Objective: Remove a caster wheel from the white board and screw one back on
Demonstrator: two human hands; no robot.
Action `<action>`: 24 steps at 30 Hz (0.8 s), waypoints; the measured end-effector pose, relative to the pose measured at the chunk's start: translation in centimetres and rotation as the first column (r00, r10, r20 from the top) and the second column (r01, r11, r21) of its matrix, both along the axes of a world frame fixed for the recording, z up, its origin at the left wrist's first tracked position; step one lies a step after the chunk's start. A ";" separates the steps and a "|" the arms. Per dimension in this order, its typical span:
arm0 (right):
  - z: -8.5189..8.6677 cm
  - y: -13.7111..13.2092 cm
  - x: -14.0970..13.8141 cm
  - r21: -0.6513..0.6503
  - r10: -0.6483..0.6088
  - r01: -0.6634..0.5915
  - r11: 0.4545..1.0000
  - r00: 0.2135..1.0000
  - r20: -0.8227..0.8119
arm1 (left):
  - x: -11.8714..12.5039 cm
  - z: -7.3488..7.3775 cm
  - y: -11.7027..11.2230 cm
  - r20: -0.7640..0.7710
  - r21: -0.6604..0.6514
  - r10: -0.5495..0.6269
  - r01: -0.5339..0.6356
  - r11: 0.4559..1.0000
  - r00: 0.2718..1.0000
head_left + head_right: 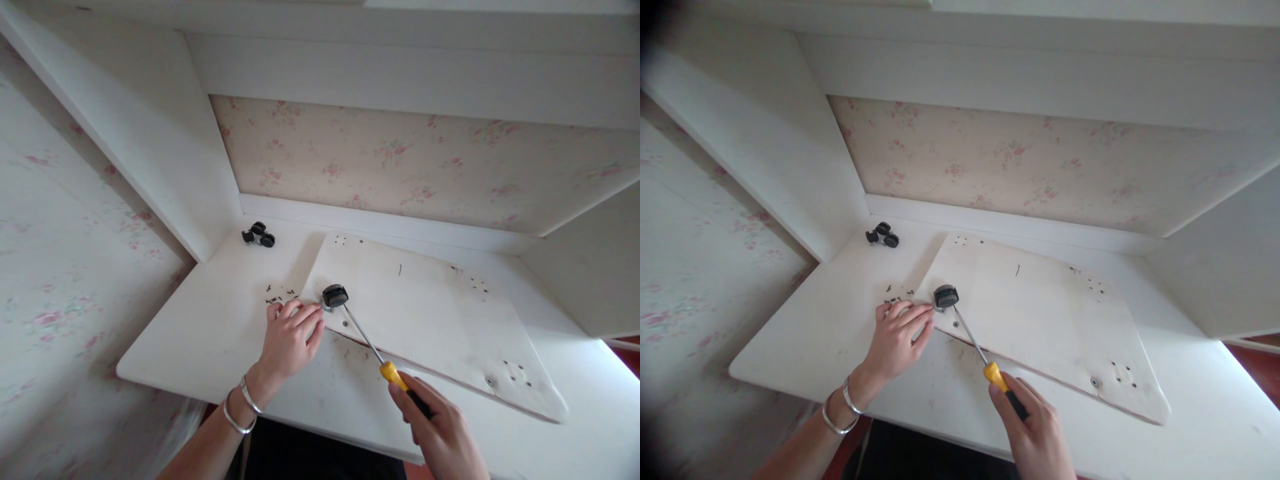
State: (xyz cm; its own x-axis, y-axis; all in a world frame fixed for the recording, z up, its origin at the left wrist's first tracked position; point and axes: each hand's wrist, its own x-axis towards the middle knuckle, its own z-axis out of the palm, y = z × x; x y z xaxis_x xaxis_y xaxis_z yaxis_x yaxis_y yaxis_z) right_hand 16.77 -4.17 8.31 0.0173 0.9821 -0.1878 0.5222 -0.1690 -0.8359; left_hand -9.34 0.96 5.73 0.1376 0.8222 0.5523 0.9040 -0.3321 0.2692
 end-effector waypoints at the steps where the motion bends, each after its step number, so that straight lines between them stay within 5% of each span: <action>1: 0.0 0.2 0.1 -0.006 0.018 -0.018 1.000 1.000 0.008 | 0.0 0.0 0.0 -0.003 0.006 -0.001 0.001 1.000 1.000; 11: 0.7 1.3 -0.5 -0.011 -0.011 0.011 1.000 1.000 0.010 | -0.2 -0.2 0.1 -0.042 0.015 -0.015 0.016 1.000 0.999; 24: 1.0 0.6 1.2 0.031 0.037 -0.041 0.999 0.993 0.109 | -2.2 0.7 1.6 -0.151 -0.082 -0.199 0.188 0.979 0.968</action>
State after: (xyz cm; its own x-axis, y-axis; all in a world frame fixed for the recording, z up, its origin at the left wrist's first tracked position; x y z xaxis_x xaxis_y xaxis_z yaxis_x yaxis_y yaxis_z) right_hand 18.00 -3.58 9.29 -0.0028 0.9880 -0.1544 0.6152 -0.1200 -0.7791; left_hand -11.50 2.57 6.44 0.3784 0.8054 0.4564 0.8570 -0.4910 0.1560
